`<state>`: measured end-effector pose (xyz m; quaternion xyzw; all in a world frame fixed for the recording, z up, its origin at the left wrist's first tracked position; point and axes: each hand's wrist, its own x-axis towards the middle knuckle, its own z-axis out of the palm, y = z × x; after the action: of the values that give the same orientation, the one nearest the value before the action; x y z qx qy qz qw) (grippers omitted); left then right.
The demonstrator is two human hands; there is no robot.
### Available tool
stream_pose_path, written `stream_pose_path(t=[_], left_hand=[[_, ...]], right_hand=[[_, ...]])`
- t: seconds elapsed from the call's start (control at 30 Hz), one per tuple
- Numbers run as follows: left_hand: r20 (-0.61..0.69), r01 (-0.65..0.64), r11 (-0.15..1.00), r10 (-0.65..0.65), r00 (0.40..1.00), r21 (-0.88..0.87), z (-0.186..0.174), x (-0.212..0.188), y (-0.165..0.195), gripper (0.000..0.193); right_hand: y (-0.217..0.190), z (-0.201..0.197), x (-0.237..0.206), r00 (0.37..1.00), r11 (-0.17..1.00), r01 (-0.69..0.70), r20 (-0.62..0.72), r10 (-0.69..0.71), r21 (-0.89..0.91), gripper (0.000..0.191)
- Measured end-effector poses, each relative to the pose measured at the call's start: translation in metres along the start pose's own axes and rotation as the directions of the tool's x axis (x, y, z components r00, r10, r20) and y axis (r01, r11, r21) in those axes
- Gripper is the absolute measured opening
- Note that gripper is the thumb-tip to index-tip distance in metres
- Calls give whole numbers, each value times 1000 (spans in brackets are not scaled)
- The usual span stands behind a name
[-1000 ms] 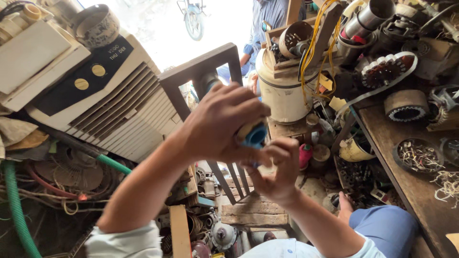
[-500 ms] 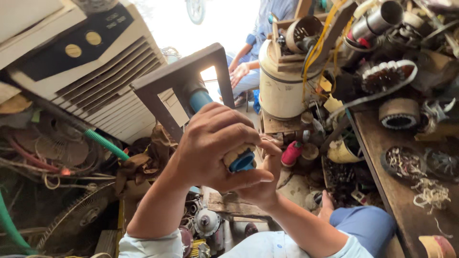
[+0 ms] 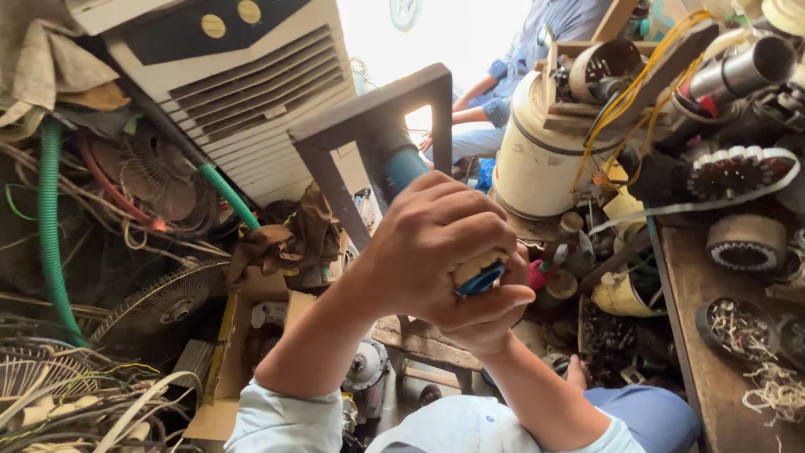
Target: The person winds copper wire around a blue cylindrical component using both hands. They repeatedly wrap the wire, adjust the coil, and secure it with a strip of material.
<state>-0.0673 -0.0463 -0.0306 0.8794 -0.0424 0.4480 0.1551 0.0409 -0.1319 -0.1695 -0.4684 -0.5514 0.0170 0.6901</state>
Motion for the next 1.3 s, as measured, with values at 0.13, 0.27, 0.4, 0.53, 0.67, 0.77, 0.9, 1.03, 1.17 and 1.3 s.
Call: stream_pose_path(t=[0.13, 0.27, 0.4, 0.53, 0.67, 0.77, 0.9, 1.03, 1.17, 1.3], left_hand=[[9, 2, 1000, -2, 1000, -1, 2, 2, 4, 32], [-16, -22, 1000, 22, 1000, -12, 5, 4, 4, 30], [-25, -11, 1000, 11, 1000, 7, 5, 4, 3, 29], [-20, -4, 1000, 4, 1000, 4, 3, 3, -1, 30], [-16, -42, 999, 42, 999, -7, 1, 6, -8, 35], [2, -64, 998, 64, 998, -5, -3, 6, -11, 39], [56, -46, 999, 45, 997, 13, -6, 6, -6, 39], [98, -32, 999, 34, 995, -22, -8, 9, -1, 38], [124, -21, 997, 31, 992, -77, -9, 7, 0, 40], [127, -63, 994, 75, 989, -94, -3, 1, -4, 43]], right_hand=[[1, -3, 0, 999, 1000, -16, -39, 16, -22, 42], [7, -6, -1, 993, 994, 106, -40, -107, -21, 39], [12, -3, -3, 998, 997, -5, -69, 10, 79, 31], [14, 2, -6, 995, 981, -69, -64, 82, 180, 28], [17, -3, -2, 999, 994, -22, -44, 27, 110, 27], [22, -15, 8, 971, 830, -207, 3, 240, 518, 27], [29, -31, 22, 936, 493, -318, 185, 299, 810, 27], [32, -37, 23, 961, 561, -276, 220, 166, 781, 25], [28, -36, 17, 974, 689, -221, 185, 127, 690, 16], [26, -35, 14, 993, 748, -105, 112, 41, 656, 12]])
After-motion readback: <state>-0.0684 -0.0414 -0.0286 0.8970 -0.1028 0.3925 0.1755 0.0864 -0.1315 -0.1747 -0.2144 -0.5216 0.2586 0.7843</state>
